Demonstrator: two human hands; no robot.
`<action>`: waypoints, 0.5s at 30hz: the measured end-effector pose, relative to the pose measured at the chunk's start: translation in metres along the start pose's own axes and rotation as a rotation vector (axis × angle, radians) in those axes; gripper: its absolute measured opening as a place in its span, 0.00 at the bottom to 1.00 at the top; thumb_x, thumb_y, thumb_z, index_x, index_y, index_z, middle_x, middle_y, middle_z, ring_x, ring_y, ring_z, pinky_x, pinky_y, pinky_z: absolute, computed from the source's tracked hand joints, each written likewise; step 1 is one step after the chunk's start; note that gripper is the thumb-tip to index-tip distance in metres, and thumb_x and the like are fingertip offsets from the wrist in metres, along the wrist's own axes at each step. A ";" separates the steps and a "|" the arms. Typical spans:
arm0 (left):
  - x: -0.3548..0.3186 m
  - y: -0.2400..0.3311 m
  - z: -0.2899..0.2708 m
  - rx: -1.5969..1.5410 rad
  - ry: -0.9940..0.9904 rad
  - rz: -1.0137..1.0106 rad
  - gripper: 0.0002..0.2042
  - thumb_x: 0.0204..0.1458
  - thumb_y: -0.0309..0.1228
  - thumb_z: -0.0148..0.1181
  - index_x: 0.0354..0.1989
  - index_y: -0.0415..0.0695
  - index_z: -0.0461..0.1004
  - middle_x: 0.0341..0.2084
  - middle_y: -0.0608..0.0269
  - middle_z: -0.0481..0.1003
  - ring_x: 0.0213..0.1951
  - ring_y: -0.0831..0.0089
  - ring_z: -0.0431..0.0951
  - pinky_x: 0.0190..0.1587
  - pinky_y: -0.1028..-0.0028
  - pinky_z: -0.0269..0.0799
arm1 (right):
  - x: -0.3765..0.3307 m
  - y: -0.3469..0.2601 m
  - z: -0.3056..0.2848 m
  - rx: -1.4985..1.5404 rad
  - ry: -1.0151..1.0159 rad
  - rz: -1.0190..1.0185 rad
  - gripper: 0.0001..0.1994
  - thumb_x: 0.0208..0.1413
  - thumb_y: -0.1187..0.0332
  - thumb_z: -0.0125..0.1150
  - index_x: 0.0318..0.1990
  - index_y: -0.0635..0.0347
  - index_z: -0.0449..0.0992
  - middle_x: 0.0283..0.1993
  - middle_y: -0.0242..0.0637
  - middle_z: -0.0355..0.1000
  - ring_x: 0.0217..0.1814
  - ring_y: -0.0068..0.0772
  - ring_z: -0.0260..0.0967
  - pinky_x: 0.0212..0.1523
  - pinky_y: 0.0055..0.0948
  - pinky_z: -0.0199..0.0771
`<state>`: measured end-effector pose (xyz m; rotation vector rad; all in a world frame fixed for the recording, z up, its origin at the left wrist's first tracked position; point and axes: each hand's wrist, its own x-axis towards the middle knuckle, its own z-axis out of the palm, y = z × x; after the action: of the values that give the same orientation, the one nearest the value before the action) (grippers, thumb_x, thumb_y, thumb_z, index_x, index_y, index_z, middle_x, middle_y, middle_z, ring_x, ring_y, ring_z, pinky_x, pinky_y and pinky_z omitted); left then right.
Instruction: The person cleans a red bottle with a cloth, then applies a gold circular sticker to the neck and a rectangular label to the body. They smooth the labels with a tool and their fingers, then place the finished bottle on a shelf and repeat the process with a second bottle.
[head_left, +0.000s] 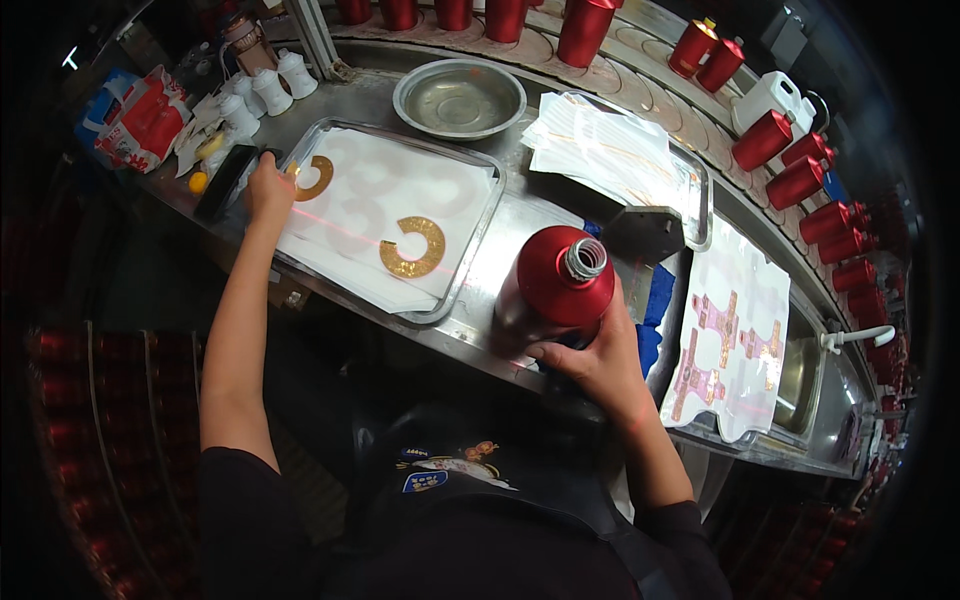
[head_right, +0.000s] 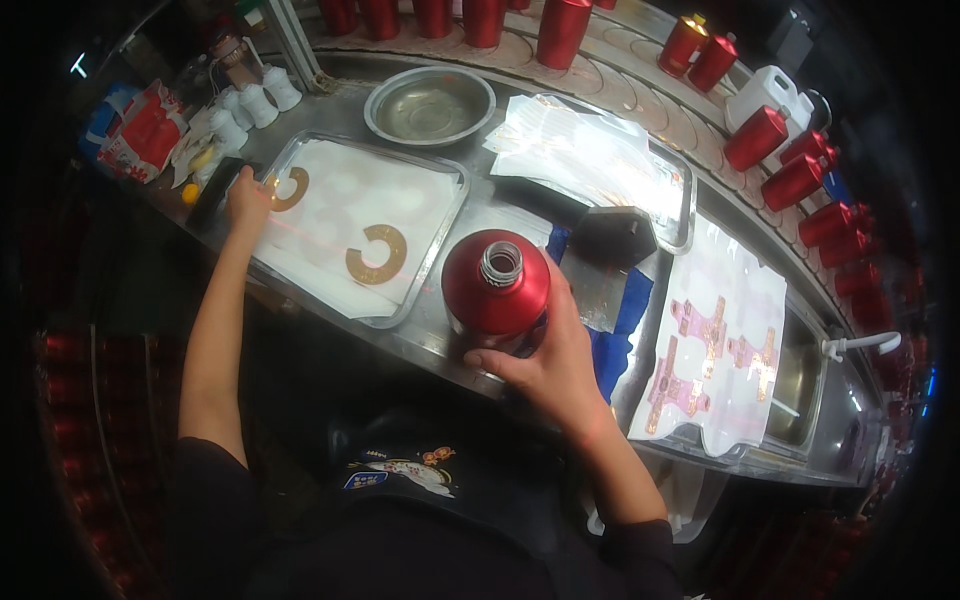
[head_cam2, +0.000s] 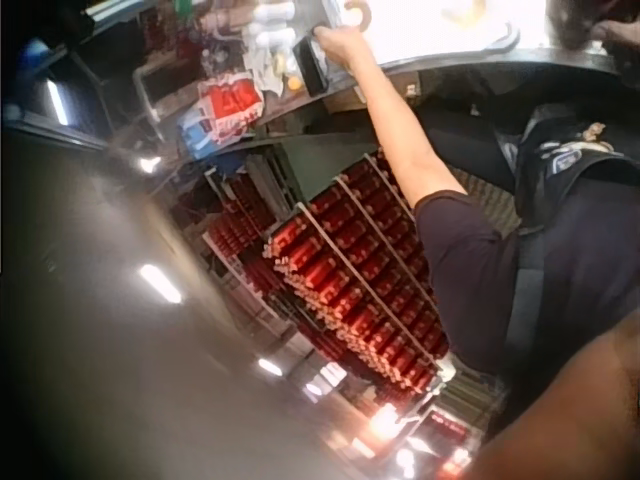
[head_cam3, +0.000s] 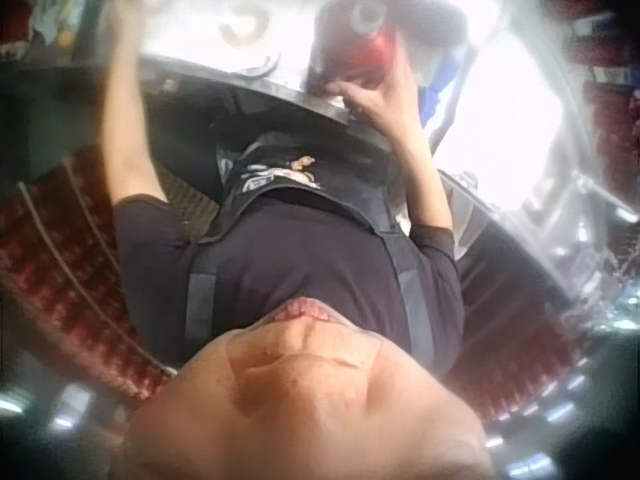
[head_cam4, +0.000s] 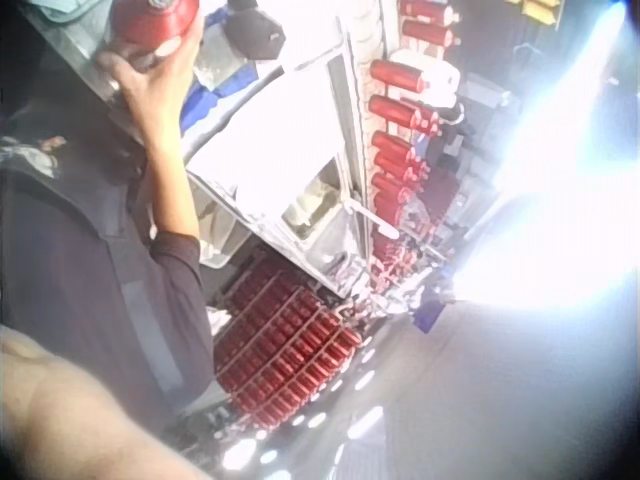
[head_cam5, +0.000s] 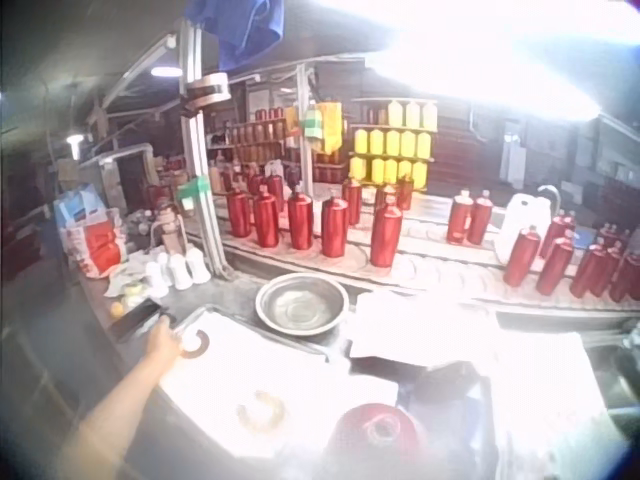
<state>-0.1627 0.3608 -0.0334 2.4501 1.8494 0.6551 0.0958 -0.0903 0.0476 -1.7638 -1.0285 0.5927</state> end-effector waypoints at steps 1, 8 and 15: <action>-0.003 -0.001 -0.001 0.010 0.066 0.026 0.15 0.50 0.35 0.67 0.41 0.43 0.70 0.31 0.54 0.81 0.38 0.48 0.82 0.40 0.52 0.75 | -0.006 -0.006 -0.004 -0.052 0.060 0.008 0.47 0.35 0.62 0.82 0.67 0.60 0.63 0.60 0.46 0.69 0.61 0.43 0.69 0.55 0.35 0.72; -0.055 0.060 -0.066 -0.105 0.044 0.159 0.13 0.49 0.32 0.68 0.34 0.39 0.70 0.26 0.54 0.80 0.32 0.53 0.82 0.33 0.55 0.73 | -0.066 -0.025 -0.004 0.097 0.199 -0.155 0.09 0.52 0.75 0.69 0.41 0.63 0.81 0.33 0.31 0.75 0.21 0.14 0.57 0.23 0.18 0.56; -0.142 0.114 -0.143 -1.081 -0.366 -0.042 0.15 0.51 0.23 0.67 0.45 0.35 0.70 0.29 0.61 0.80 0.28 0.77 0.80 0.29 0.80 0.70 | -0.053 -0.022 0.085 0.462 -0.325 0.021 0.17 0.62 0.69 0.63 0.58 0.61 0.77 0.34 0.23 0.70 0.30 0.13 0.61 0.31 0.14 0.57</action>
<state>-0.1362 0.1603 0.0793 1.6403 0.9747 0.8238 -0.0050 -0.0892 0.0300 -1.2966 -0.9909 1.0634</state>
